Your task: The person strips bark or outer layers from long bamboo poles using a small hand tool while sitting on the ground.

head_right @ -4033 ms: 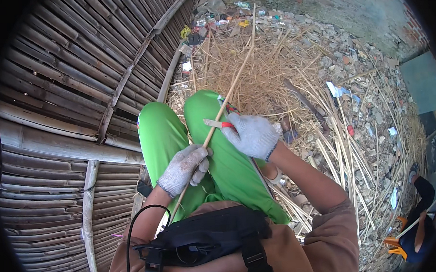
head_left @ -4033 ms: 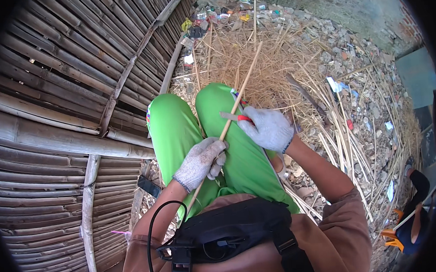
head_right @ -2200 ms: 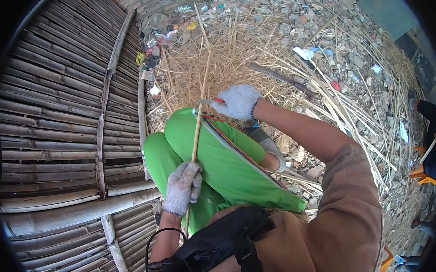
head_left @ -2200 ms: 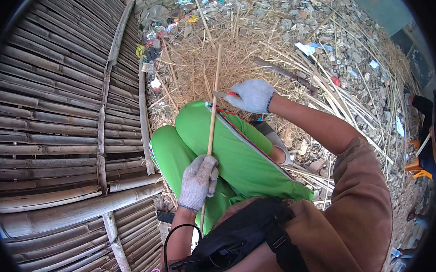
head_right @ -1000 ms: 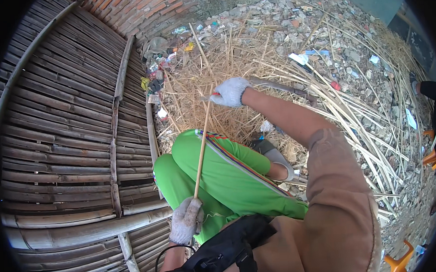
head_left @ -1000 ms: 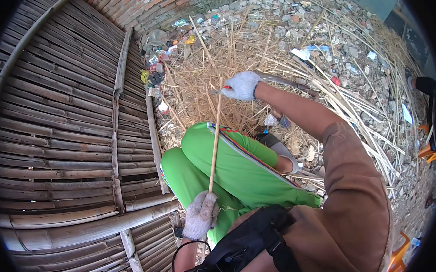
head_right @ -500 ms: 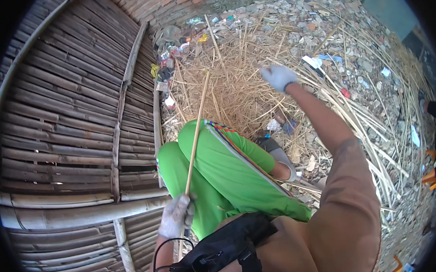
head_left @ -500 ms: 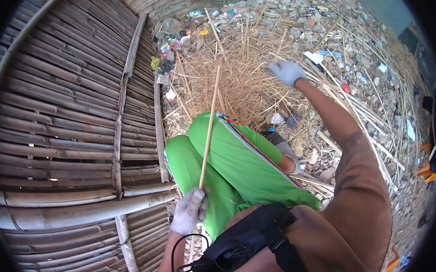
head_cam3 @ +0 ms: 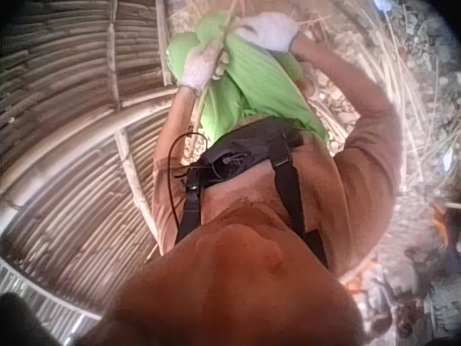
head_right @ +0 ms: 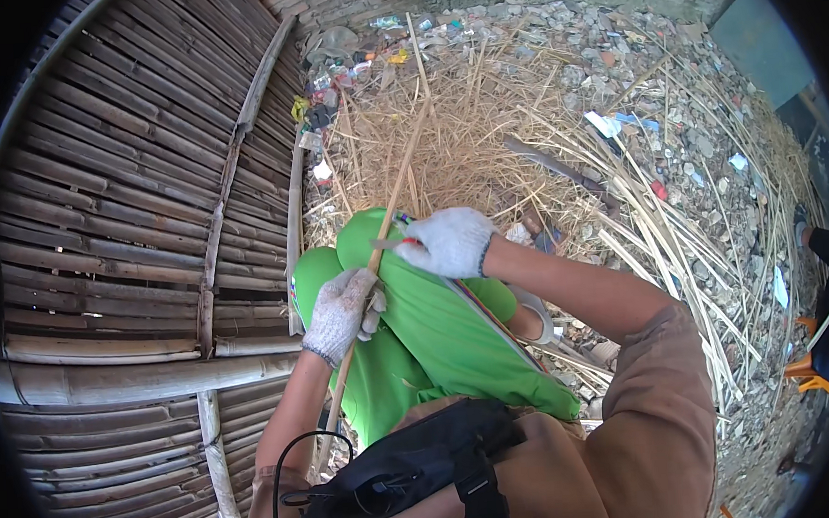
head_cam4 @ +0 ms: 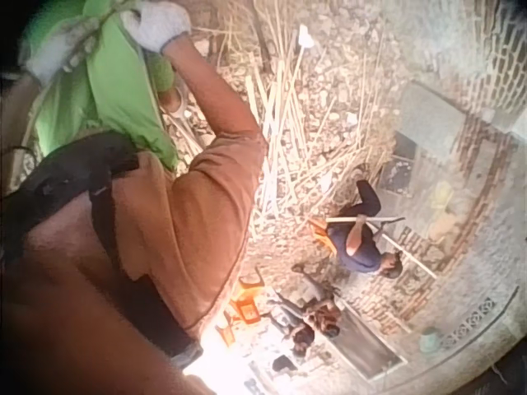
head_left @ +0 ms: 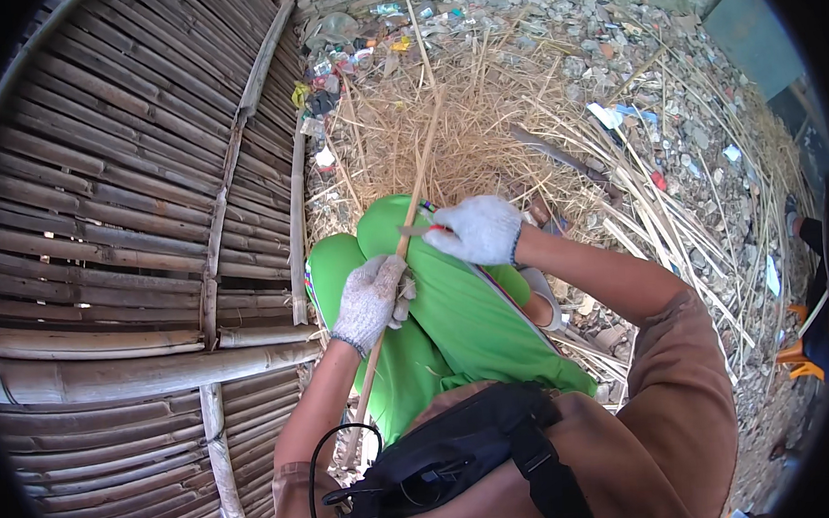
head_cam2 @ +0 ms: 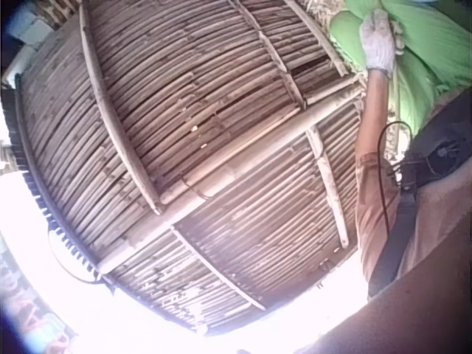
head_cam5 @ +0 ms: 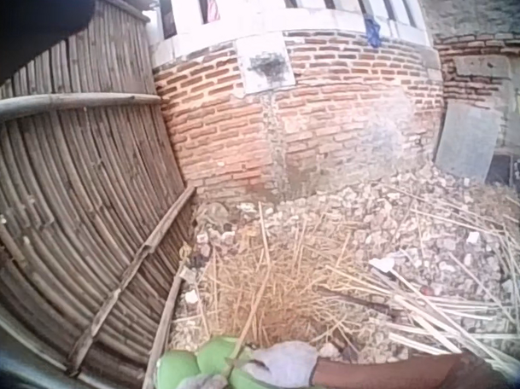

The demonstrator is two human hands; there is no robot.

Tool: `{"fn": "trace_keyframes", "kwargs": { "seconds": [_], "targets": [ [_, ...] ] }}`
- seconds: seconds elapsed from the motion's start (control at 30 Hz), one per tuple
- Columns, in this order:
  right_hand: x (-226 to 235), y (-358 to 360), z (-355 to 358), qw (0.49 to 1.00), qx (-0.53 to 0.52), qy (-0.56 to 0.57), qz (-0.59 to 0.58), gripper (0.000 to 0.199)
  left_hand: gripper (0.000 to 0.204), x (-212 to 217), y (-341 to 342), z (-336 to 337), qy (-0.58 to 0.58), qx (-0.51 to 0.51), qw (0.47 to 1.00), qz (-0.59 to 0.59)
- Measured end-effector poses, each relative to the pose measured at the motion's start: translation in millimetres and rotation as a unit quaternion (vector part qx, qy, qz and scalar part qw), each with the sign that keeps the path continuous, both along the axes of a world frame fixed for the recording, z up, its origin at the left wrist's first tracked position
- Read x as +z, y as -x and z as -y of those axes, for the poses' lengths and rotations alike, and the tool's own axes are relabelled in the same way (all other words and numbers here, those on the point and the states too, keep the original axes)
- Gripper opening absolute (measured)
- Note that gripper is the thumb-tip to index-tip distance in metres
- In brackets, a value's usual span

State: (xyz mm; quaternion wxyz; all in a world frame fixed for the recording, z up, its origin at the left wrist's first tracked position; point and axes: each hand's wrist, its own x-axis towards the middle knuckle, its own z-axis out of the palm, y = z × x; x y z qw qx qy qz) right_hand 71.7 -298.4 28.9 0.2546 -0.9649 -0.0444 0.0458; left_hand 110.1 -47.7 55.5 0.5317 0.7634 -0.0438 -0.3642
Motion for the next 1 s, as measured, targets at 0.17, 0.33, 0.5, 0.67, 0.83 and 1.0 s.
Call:
{"fn": "trace_keyframes", "kwargs": {
  "seconds": [0.17,0.33,0.5,0.67,0.83,1.0],
  "targets": [
    [4,11,-14,0.998,0.039,0.048,0.009,0.049,0.036,2,8,1,-0.040,-0.025,0.998,0.052],
    [-6,-6,-1,0.998,-0.009,0.045,0.045,0.050,0.038,7,18,-4,-0.048,-0.027,0.997,0.050],
    [8,4,-17,0.996,0.058,0.064,0.017,0.054,0.040,-7,17,-10,-0.051,-0.034,0.995,0.076],
    [2,-9,-7,0.998,0.030,0.064,0.002,0.054,0.039,-1,23,-15,-0.083,-0.053,0.986,0.133],
    [-21,-40,47,0.994,-0.058,0.087,0.041,0.050,0.038,7,43,-35,-0.103,-0.092,0.980,0.143],
    [-28,-52,64,0.993,-0.068,0.086,0.036,0.059,0.035,-2,61,-61,-0.126,-0.121,0.959,0.224]
  ]
}}
